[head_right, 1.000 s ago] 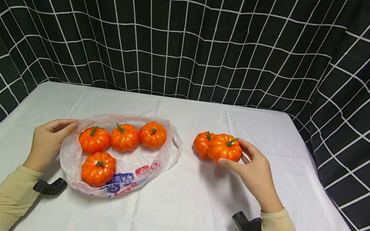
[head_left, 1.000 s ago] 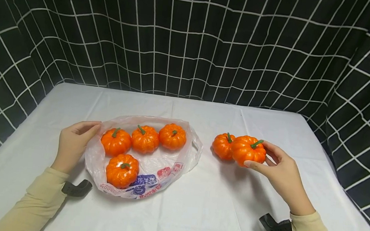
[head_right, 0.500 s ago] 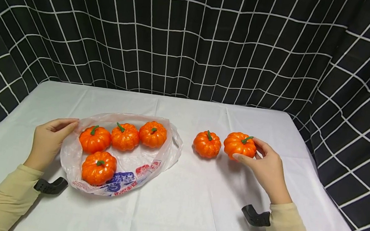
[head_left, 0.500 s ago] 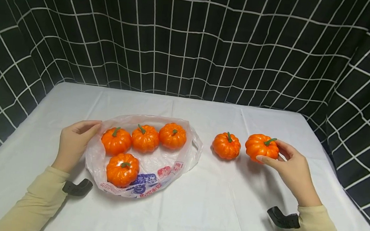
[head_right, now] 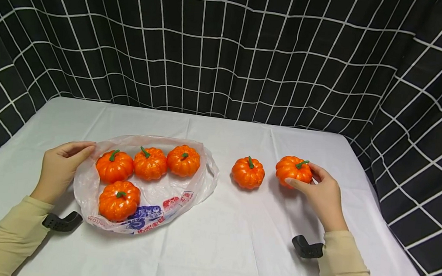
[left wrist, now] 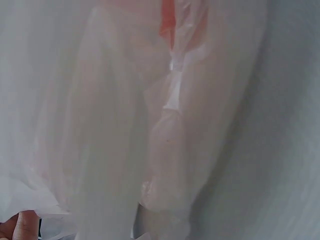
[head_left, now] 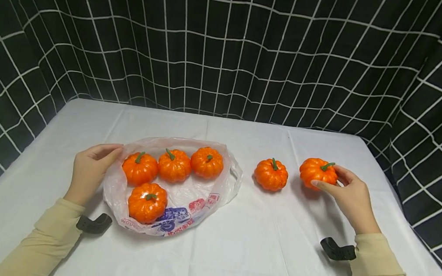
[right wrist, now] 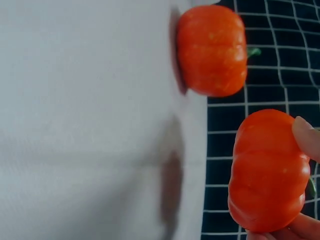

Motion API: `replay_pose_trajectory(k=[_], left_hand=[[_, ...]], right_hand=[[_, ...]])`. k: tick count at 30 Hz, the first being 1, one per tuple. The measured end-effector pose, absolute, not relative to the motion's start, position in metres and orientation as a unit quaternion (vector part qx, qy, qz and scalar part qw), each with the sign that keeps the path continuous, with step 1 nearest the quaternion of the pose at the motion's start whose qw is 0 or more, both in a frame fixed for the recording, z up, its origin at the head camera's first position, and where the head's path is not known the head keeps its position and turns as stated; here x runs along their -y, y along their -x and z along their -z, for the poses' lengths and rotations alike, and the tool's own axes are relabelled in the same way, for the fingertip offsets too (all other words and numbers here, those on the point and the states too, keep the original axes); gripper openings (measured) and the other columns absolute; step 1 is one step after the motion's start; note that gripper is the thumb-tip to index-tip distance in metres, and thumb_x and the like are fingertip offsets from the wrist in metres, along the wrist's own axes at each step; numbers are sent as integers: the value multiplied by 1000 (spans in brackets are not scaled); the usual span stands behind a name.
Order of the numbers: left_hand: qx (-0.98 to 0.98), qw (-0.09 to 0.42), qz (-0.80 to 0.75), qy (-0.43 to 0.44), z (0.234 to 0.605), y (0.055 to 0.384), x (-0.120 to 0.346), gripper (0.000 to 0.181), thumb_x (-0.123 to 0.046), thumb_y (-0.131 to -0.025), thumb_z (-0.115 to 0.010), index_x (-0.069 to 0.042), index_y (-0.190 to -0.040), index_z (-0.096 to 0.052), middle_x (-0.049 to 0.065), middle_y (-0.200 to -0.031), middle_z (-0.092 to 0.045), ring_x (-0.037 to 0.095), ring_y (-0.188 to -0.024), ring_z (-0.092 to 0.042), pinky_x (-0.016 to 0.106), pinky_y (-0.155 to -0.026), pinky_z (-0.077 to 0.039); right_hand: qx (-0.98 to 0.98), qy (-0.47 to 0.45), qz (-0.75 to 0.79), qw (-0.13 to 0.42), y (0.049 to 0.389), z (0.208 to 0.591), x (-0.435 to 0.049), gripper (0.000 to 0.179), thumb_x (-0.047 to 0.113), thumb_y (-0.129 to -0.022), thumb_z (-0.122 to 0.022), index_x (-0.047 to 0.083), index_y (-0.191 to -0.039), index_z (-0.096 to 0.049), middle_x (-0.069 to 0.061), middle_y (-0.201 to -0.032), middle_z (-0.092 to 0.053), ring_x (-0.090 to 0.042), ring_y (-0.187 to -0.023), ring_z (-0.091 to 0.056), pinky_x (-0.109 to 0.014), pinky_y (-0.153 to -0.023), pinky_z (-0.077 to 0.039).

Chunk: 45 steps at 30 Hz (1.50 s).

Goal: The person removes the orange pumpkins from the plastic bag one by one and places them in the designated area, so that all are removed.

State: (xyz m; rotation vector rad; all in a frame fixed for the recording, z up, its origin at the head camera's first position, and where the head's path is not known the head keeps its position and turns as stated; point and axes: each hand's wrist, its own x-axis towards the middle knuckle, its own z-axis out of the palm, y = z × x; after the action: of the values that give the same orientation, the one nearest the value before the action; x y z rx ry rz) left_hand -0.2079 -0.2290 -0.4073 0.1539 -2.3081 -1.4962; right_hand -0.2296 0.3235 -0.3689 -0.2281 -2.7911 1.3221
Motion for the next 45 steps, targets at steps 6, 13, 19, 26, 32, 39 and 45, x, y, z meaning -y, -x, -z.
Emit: replay_pose_trajectory(k=[6,13,19,26,32,39,45], left_hand=[[821,193,535,-50,408,209,230,34,-31,-93,-70,-5,-114,-74,-29,-94,-66,-9,-94,-60,4,-82,-48],[817,192,541,-51,407,208,229,32,-28,-94,-69,-4,-114,-73,-32,-90,-64,-9,-94,-61,5,-82,-48],[818,193,539,-53,407,208,229,34,-31,-94,-69,-4,-114,-74,-31,-90,-65,-9,-93,-61,5,-81,-48],[816,192,542,-54,408,208,230,33,-30,-94,-69,-4,-114,-73,-32,-89,-64,-8,-94,-61,4,-81,-48],[818,192,540,-51,407,208,230,34,-31,-94,-69,-4,-114,-73,-30,-91,-65,-8,-94,-61,4,-81,-48],[820,185,539,-55,408,208,230,39,-37,-93,-69,-5,-115,-73,-25,-95,-68,-9,-95,-60,4,-82,-48],[819,184,541,-56,407,208,229,38,-36,-93,-69,-5,-115,-73,-25,-95,-67,-8,-96,-60,4,-82,-48]], right_hand=[[901,82,-426,14,237,378,-326,93,44,-86,-76,1,-154,-31,-28,-155,-35,-45,-146,-29,-61,-116,-28],[899,86,-429,1,246,388,-328,93,43,-86,-76,0,-154,-29,-29,-155,-33,-46,-146,-28,-60,-117,-26],[901,89,-424,-6,247,391,-329,93,43,-86,-76,-1,-154,-29,-31,-155,-32,-48,-145,-28,-61,-116,-27],[906,97,-412,-13,250,393,-330,94,45,-87,-75,-2,-154,-29,-32,-154,-33,-48,-144,-29,-61,-115,-30],[907,99,-408,-17,251,393,-328,92,43,-87,-74,-3,-153,-29,-33,-153,-33,-48,-143,-30,-60,-115,-30],[906,102,-410,-30,252,392,-328,92,42,-89,-72,-5,-154,-26,-34,-154,-30,-50,-144,-28,-61,-115,-29],[905,104,-410,-37,251,392,-327,93,41,-89,-72,-4,-155,-24,-32,-156,-28,-49,-145,-27,-61,-116,-28]])
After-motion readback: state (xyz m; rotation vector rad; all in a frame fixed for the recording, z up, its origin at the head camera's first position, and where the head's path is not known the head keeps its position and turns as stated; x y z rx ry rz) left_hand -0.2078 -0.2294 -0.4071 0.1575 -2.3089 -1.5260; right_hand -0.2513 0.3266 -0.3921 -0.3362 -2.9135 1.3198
